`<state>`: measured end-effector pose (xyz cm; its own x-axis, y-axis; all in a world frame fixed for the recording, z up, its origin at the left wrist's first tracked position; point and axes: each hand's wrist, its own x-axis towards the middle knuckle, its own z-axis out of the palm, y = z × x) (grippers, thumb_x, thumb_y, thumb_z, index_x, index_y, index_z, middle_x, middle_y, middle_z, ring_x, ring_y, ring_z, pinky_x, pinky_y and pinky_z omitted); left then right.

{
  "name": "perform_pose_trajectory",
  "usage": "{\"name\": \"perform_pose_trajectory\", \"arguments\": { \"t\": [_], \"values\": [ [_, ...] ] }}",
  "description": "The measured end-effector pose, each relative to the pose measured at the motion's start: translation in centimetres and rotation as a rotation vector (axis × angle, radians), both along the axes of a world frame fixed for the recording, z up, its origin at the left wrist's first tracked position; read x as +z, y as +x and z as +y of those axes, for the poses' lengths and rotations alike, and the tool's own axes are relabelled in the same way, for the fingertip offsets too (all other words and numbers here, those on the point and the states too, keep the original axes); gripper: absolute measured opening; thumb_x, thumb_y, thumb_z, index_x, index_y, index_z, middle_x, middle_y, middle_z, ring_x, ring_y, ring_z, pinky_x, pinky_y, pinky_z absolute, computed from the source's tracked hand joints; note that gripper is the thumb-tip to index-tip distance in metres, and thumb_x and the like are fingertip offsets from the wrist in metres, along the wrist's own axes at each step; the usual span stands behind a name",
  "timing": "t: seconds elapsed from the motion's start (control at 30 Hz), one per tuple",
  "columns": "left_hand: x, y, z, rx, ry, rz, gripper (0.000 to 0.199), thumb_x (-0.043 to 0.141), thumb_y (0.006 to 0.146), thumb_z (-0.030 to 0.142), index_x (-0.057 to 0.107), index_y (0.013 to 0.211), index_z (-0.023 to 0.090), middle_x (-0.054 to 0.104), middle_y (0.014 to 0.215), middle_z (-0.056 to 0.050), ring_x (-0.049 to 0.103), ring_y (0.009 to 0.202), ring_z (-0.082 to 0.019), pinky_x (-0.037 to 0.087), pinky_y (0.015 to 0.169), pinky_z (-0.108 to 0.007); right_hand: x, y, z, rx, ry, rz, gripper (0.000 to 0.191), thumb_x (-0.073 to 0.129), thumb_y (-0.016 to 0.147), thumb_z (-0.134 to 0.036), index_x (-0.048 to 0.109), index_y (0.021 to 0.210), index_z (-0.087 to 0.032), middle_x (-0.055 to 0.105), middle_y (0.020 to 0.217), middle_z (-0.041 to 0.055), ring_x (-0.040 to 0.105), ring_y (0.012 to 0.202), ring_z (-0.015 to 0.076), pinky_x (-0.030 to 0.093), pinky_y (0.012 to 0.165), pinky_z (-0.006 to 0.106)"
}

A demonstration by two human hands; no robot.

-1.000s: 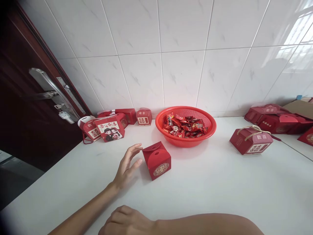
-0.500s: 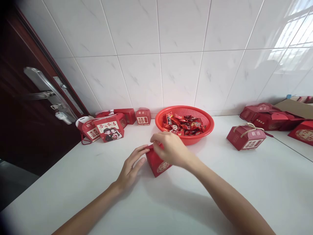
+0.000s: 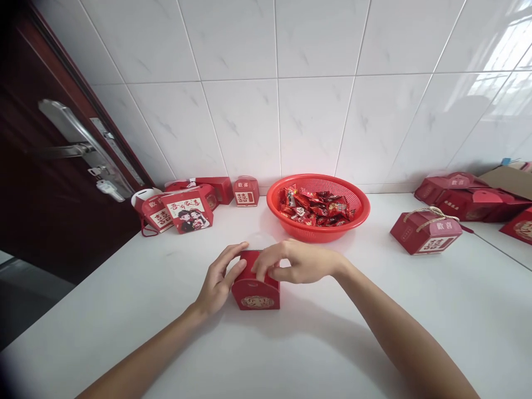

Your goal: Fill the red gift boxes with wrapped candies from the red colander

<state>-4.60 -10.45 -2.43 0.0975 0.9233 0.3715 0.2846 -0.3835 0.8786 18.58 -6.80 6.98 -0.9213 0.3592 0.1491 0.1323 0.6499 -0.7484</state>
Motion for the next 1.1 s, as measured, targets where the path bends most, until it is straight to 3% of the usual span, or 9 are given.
{"name": "perform_pose_trajectory", "arguments": {
  "t": [0.2,0.4,0.6,0.8,1.0,1.1],
  "values": [
    [0.4,0.0,-0.2,-0.007,-0.077,-0.047,0.036,0.052,0.097,0.043,0.067,0.124,0.024,0.062,0.127,-0.008,0.057,0.122,-0.026,0.046,0.105,-0.039,-0.8,-1.2,-1.1,-0.04,0.218,-0.13,0.022,0.058,0.086,-0.003,0.074,0.09,-0.017,0.069,0.1,0.0069,0.06,0.092,0.0181,0.048,0.076,0.029],
    [0.8,-0.5,-0.2,-0.08,-0.073,0.053,0.048,0.061,0.091,0.046,0.061,0.132,0.022,0.058,0.132,-0.01,0.054,0.128,-0.029,0.042,0.111,-0.042,-1.6,-2.1,-1.7,-0.161,0.422,-0.228,0.014,0.061,0.091,-0.012,0.072,0.1,-0.016,0.067,0.106,0.0105,0.057,0.102,0.0245,0.046,0.094,0.042],
    [1.6,-1.2,-0.1,-0.118,-0.058,0.224,0.066,0.074,0.077,0.049,0.058,0.135,0.022,0.053,0.137,-0.013,0.047,0.136,-0.035,0.04,0.114,-0.048,-2.0,-2.2,-1.6,-0.168,0.438,-0.211,0.015,0.066,0.093,-0.026,0.068,0.102,-0.014,0.065,0.098,0.0098,0.056,0.099,0.0247,0.046,0.096,0.044],
    [1.8,-1.2,-0.3,-0.136,0.018,0.307,0.065,0.075,0.078,0.052,0.058,0.134,0.024,0.053,0.135,-0.013,0.049,0.135,-0.035,0.044,0.112,-0.05,-1.6,-1.8,-1.1,-0.276,0.336,-0.099,0.036,0.074,0.085,-0.046,0.069,0.106,-0.017,0.053,0.095,0.0077,0.053,0.09,0.0215,0.049,0.074,0.033],
    [2.0,-1.0,-0.6,-0.114,0.045,0.364,0.06,0.074,0.08,0.052,0.06,0.132,0.026,0.052,0.136,-0.013,0.047,0.137,-0.035,0.045,0.112,-0.05,0.9,0.7,-0.8,-0.324,0.187,-0.21,0.021,0.075,0.081,-0.033,0.069,0.098,-0.021,0.056,0.104,0.0051,0.058,0.091,0.0198,0.047,0.077,0.032],
    [1.9,-0.9,-0.8,-0.153,0.024,0.382,0.061,0.071,0.083,0.054,0.059,0.135,0.026,0.049,0.141,-0.014,0.044,0.139,-0.036,0.044,0.113,-0.05,2.0,2.1,-0.7,-0.295,0.135,-0.35,0.028,0.075,0.08,-0.031,0.068,0.105,-0.02,0.059,0.109,0.0055,0.06,0.091,0.0201,0.047,0.074,0.031]
  ]
}}
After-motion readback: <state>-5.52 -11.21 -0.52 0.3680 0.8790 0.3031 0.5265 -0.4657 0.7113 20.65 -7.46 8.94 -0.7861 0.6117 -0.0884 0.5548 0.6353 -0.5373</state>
